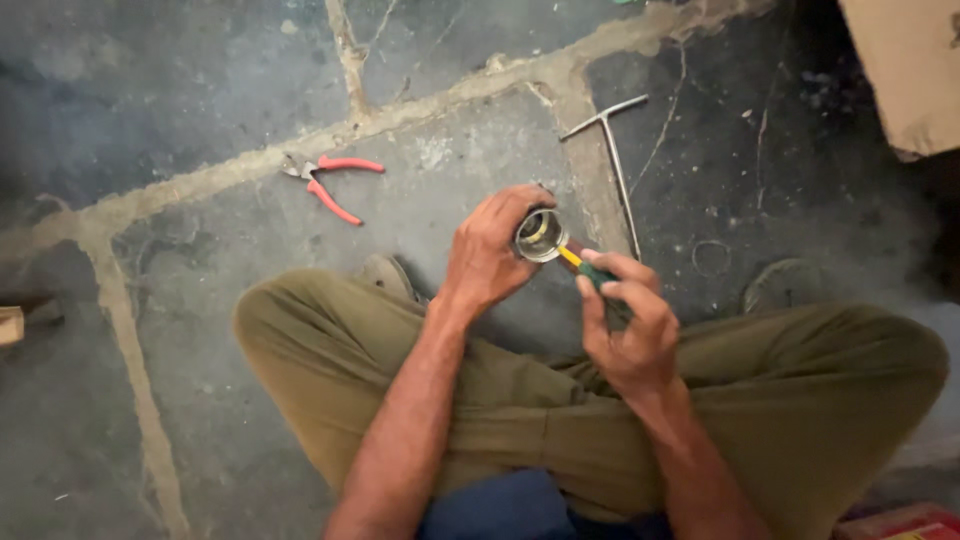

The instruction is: The person sits on the floor and uses a hammer and punch to drive a pin into a cylindrical metal part. They then use a screwdriver to remove a black ring from the part and place it on the floor.

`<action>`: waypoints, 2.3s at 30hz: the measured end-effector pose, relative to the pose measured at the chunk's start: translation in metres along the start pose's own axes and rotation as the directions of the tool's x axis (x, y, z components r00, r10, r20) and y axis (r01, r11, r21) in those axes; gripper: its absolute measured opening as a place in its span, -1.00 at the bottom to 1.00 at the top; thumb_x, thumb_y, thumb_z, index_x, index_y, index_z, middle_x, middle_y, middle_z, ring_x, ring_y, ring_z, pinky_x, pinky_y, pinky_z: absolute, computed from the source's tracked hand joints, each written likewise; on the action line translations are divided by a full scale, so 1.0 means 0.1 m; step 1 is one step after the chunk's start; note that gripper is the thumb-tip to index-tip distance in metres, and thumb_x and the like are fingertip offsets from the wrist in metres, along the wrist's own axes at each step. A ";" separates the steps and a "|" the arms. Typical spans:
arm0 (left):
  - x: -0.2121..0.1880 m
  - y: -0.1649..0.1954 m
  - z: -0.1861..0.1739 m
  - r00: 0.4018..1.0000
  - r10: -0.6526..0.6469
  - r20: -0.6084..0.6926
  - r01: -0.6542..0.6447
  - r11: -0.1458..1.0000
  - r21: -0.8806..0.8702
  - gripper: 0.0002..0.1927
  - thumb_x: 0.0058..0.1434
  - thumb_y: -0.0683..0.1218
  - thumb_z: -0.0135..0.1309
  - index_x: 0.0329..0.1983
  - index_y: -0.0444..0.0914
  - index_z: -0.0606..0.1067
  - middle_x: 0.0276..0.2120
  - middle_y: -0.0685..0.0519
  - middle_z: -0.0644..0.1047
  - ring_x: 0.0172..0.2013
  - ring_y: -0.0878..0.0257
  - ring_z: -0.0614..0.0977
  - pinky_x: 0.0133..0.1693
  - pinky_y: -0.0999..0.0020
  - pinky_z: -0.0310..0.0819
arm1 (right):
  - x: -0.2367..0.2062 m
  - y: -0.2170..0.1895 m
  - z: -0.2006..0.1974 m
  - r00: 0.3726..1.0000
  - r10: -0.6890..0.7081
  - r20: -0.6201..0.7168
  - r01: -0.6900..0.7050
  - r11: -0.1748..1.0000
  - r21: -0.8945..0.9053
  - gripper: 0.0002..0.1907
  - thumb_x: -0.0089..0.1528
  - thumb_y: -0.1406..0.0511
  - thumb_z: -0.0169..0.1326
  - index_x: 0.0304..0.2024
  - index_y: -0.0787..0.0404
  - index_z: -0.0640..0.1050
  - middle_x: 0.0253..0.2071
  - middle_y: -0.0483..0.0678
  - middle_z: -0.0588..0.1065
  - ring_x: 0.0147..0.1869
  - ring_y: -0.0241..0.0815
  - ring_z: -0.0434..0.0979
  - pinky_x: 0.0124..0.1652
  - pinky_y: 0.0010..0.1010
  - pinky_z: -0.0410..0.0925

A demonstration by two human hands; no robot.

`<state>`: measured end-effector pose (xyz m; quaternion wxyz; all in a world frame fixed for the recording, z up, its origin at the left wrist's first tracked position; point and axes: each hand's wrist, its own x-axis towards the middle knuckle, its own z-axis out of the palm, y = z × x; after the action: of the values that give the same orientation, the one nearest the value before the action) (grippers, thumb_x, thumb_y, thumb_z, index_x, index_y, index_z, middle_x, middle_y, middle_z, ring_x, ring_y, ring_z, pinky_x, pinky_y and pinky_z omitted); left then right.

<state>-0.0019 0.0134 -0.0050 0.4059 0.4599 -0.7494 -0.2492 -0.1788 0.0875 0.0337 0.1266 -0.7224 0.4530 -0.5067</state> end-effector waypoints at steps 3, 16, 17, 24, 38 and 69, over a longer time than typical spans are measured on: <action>-0.01 0.02 -0.01 0.995 -0.013 0.098 0.006 0.998 0.066 -0.49 0.00 -0.09 0.40 0.03 -0.15 0.50 -0.03 0.00 0.60 0.03 -0.01 0.62 0.02 0.12 0.52 | 0.03 0.01 -0.05 0.992 0.002 0.125 0.010 0.996 -0.094 -0.61 0.25 0.54 0.23 -0.04 0.29 0.29 -0.04 0.20 0.54 0.01 0.08 0.64 -0.09 -0.27 0.51; -0.04 -0.07 0.11 0.917 -0.396 -0.045 0.355 0.863 -0.360 -0.60 0.12 -0.01 0.43 -0.01 -0.20 0.61 -0.14 0.02 0.68 -0.15 0.18 0.76 -0.10 0.30 0.71 | -0.17 0.15 -0.05 0.877 0.419 -0.236 -0.239 0.806 0.542 -0.70 0.43 0.48 0.11 0.00 0.25 0.22 0.07 0.26 0.54 -0.11 0.00 0.73 -0.23 -0.36 0.57; -0.03 -0.09 0.09 0.897 -0.422 -0.133 0.360 0.871 -0.334 -0.58 0.10 -0.02 0.44 -0.02 -0.22 0.59 -0.18 0.01 0.68 -0.18 0.20 0.74 -0.12 0.30 0.69 | -0.20 0.15 -0.06 0.868 0.444 -0.222 -0.268 0.796 0.543 -0.69 0.44 0.48 0.09 0.00 0.25 0.19 0.09 0.26 0.54 -0.10 0.00 0.73 -0.21 -0.35 0.57; 0.00 0.02 0.04 0.950 -0.095 -0.296 0.054 0.988 -0.146 -0.55 0.05 -0.14 0.44 -0.03 -0.25 0.49 -0.15 -0.04 0.58 -0.16 0.10 0.67 -0.10 0.26 0.59 | -0.26 0.01 -0.15 0.948 0.250 -0.198 -0.209 0.956 0.205 -0.62 0.39 0.46 0.09 0.00 0.25 0.12 -0.01 0.28 0.52 -0.04 0.06 0.67 -0.14 -0.25 0.59; 0.03 0.12 -0.05 0.978 0.137 -0.155 -0.135 0.991 0.019 -0.48 -0.03 -0.18 0.39 0.03 -0.20 0.51 -0.05 -0.03 0.57 -0.01 -0.01 0.63 0.02 0.17 0.56 | 0.10 -0.28 -0.12 0.994 0.088 -0.062 -0.094 0.989 -0.111 -0.65 0.28 0.47 0.27 -0.10 0.29 0.32 -0.16 0.20 0.58 -0.07 0.04 0.68 -0.13 -0.27 0.52; -0.04 0.04 0.00 0.993 0.093 -0.076 -0.085 0.991 0.101 -0.44 -0.07 -0.16 0.39 0.03 -0.18 0.49 -0.04 0.01 0.57 -0.06 0.01 0.64 -0.05 0.18 0.57 | 0.10 -0.37 -0.18 0.973 0.183 0.144 -0.145 0.960 -0.240 -0.72 0.18 0.42 0.33 -0.09 0.30 0.55 -0.13 0.13 0.62 -0.06 0.05 0.69 -0.12 -0.27 0.52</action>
<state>-0.0028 0.0181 -0.0037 0.4234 0.4549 -0.7635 -0.1753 -0.1735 0.1050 0.0719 0.1217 -0.7315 0.5545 -0.3777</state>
